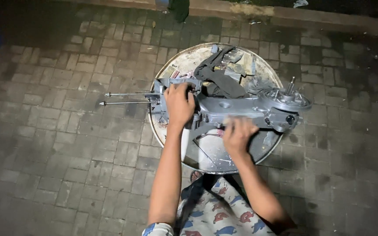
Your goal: The person sands a gray metal engine casing with a sanding block, focusing on edges and recessed areas. The person repeatedly rubs the surface to smooth it, occasionally repositioning the part on a round work surface.
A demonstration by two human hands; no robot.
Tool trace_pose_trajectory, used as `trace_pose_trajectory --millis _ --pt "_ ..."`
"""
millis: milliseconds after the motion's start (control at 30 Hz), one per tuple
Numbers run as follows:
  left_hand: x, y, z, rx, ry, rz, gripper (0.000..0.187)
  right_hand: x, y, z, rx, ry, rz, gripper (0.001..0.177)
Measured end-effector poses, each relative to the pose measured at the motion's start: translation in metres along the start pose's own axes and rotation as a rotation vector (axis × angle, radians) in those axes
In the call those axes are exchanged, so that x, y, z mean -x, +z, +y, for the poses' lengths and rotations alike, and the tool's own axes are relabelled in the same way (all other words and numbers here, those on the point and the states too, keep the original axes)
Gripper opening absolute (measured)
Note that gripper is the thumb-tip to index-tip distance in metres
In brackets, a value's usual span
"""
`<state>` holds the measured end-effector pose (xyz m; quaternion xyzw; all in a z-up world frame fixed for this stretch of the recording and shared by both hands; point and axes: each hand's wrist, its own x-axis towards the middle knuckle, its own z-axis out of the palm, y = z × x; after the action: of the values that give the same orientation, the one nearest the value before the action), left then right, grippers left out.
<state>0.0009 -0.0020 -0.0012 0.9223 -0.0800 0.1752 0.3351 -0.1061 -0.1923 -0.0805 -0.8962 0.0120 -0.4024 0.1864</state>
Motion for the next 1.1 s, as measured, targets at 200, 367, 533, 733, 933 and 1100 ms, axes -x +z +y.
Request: trace_pose_trajectory --millis 200,367,533,733,933,1100 --pt "0.001 -0.007 0.005 0.035 0.007 0.009 0.024 0.013 0.012 0.045 -0.266 0.011 -0.033 0.005" --pt "0.0 0.006 -0.009 0.028 0.01 0.015 0.023 -0.007 -0.018 0.037 -0.305 -0.06 -0.175 0.004" --pt "0.0 0.008 -0.007 0.032 0.004 0.028 0.023 -0.023 -0.026 0.033 -0.371 -0.111 -0.309 0.01" --pt "-0.001 0.007 -0.009 0.051 -0.023 -0.001 0.024 -0.043 -0.006 0.012 -0.42 -0.208 -0.341 0.017" --pt "-0.002 0.001 -0.005 0.101 -0.016 0.014 0.025 -0.069 -0.032 0.051 -0.403 -0.409 -0.507 0.014" --pt "-0.001 -0.008 0.002 0.091 -0.019 -0.001 0.024 -0.096 -0.046 -0.019 -0.5 -0.517 -0.546 0.012"
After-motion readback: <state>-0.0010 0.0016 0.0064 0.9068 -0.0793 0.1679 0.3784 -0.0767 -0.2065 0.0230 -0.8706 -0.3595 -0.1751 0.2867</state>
